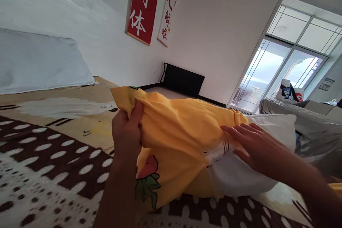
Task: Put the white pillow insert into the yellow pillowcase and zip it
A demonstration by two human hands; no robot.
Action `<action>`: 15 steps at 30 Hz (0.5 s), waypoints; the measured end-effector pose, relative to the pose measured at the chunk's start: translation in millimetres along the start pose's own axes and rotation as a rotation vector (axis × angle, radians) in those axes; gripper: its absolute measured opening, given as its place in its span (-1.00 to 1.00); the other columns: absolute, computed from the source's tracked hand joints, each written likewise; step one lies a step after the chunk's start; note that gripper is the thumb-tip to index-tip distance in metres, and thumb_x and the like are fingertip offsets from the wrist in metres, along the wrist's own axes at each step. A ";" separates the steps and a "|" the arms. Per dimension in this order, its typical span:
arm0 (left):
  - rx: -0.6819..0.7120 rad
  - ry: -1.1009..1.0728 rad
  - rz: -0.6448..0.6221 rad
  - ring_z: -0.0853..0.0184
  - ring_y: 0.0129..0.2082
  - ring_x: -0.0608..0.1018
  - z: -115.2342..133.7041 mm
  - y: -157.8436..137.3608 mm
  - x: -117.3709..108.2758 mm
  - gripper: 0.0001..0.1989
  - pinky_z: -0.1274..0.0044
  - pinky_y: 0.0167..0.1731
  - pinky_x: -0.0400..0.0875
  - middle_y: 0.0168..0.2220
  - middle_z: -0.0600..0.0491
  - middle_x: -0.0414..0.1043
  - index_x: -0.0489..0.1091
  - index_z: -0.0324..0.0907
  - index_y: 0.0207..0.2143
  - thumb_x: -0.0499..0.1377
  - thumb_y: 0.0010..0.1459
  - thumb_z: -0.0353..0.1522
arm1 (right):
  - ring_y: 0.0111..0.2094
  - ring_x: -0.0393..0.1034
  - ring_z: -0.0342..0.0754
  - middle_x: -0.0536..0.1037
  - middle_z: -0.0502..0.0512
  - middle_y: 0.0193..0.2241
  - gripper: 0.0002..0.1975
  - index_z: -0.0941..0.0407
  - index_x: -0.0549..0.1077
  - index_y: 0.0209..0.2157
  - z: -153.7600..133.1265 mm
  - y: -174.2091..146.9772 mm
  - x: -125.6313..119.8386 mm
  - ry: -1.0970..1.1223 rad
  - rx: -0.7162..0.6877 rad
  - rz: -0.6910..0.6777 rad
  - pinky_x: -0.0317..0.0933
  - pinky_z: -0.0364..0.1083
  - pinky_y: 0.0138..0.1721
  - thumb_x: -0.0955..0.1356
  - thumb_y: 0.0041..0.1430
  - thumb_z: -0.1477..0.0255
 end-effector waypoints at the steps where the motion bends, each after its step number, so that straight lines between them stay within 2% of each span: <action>1: 0.091 0.122 -0.026 0.52 -0.64 0.17 7.7 -5.2 1.9 -0.66 0.64 -0.64 0.07 -0.66 0.20 0.13 0.26 -0.23 -0.58 0.26 -0.09 -0.15 | -0.18 0.38 0.04 0.50 0.13 -0.18 -0.49 0.05 0.26 0.12 -7.4 0.2 -12.7 0.085 -0.043 -0.051 0.24 0.01 -0.16 0.31 0.09 0.48; 2: 0.210 0.248 -0.057 0.52 -0.64 0.15 16.9 -11.7 5.0 -0.65 0.63 -0.64 0.06 -0.67 0.20 0.09 0.23 -0.22 -0.63 0.24 -0.04 -0.18 | -0.13 0.37 0.02 0.48 0.11 -0.12 -0.50 0.00 0.24 0.13 -13.9 3.1 -24.6 0.171 -0.076 -0.067 0.25 -0.01 -0.13 0.31 0.13 0.42; 3: 0.335 0.351 -0.089 0.51 -0.63 0.15 26.4 -19.2 8.9 -0.66 0.62 -0.61 0.08 -0.67 0.19 0.09 0.21 -0.22 -0.65 0.22 -0.01 -0.22 | -0.11 0.37 0.01 0.47 0.10 -0.09 -0.54 -0.02 0.25 0.12 -18.6 9.3 -35.7 0.242 -0.086 -0.024 0.25 -0.02 -0.12 0.29 0.17 0.38; 5: 0.537 0.448 -0.153 0.49 -0.57 0.24 43.1 -34.7 16.1 -0.73 0.62 -0.52 0.18 -0.59 0.16 0.20 0.27 -0.22 -0.61 0.19 0.05 -0.29 | -0.07 0.35 -0.01 0.45 0.12 -0.05 -0.64 0.01 0.29 0.08 -22.9 29.7 -49.1 0.309 -0.058 0.141 0.22 -0.01 -0.07 0.23 0.25 0.38; 7: 0.613 0.464 -0.158 0.48 -0.53 0.30 54.3 -45.5 17.2 -0.78 0.61 -0.45 0.23 -0.53 0.14 0.27 0.31 -0.20 -0.57 0.17 0.08 -0.30 | -0.01 0.31 0.01 0.43 0.15 0.00 -0.67 0.05 0.31 0.06 -24.7 55.2 -48.8 0.302 -0.032 0.306 0.15 0.04 0.00 0.18 0.29 0.41; 8: 0.607 0.470 -0.125 0.47 -0.54 0.30 57.8 -48.4 14.9 -0.76 0.61 -0.47 0.23 -0.55 0.15 0.26 0.30 -0.20 -0.57 0.18 0.08 -0.28 | 0.03 0.28 0.01 0.41 0.16 0.03 -0.67 0.06 0.29 0.07 -26.1 68.4 -44.0 0.304 -0.039 0.345 0.10 0.05 0.02 0.16 0.31 0.42; 10: 0.550 0.486 -0.032 0.48 -0.61 0.25 61.3 -50.6 7.6 -0.67 0.60 -0.56 0.18 -0.64 0.17 0.17 0.22 -0.20 -0.65 0.20 0.04 -0.23 | 0.11 0.20 0.02 0.35 0.18 0.10 -0.64 0.07 0.24 0.12 -29.5 92.9 -29.6 0.347 -0.071 0.335 0.02 0.08 0.07 0.15 0.32 0.41; 12: 0.481 0.491 0.046 0.49 -0.67 0.16 62.4 -50.5 -0.1 -0.57 0.60 -0.64 0.09 -0.72 0.19 0.04 0.12 -0.20 -0.73 0.21 -0.02 -0.17 | 0.12 0.18 0.02 0.34 0.19 0.12 -0.61 0.10 0.21 0.14 -34.0 112.1 -13.6 0.430 -0.098 0.238 -0.03 0.09 0.07 0.17 0.30 0.37; 15: 0.366 0.485 0.027 0.50 -0.68 0.13 61.9 -48.3 -4.7 -0.56 0.60 -0.68 0.04 -0.75 0.19 0.03 0.14 -0.20 -0.75 0.23 -0.06 -0.14 | -0.03 0.30 0.00 0.47 0.18 -0.03 -0.67 0.15 0.30 0.02 -41.9 127.6 5.2 0.554 -0.118 0.080 -0.04 0.06 0.03 0.20 0.27 0.36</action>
Point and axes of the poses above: each hand's wrist, its own y-axis towards the middle knuckle, its own x-axis out of the palm, z = x × y, the point moved 5 cm from there along y, towards the middle knuckle
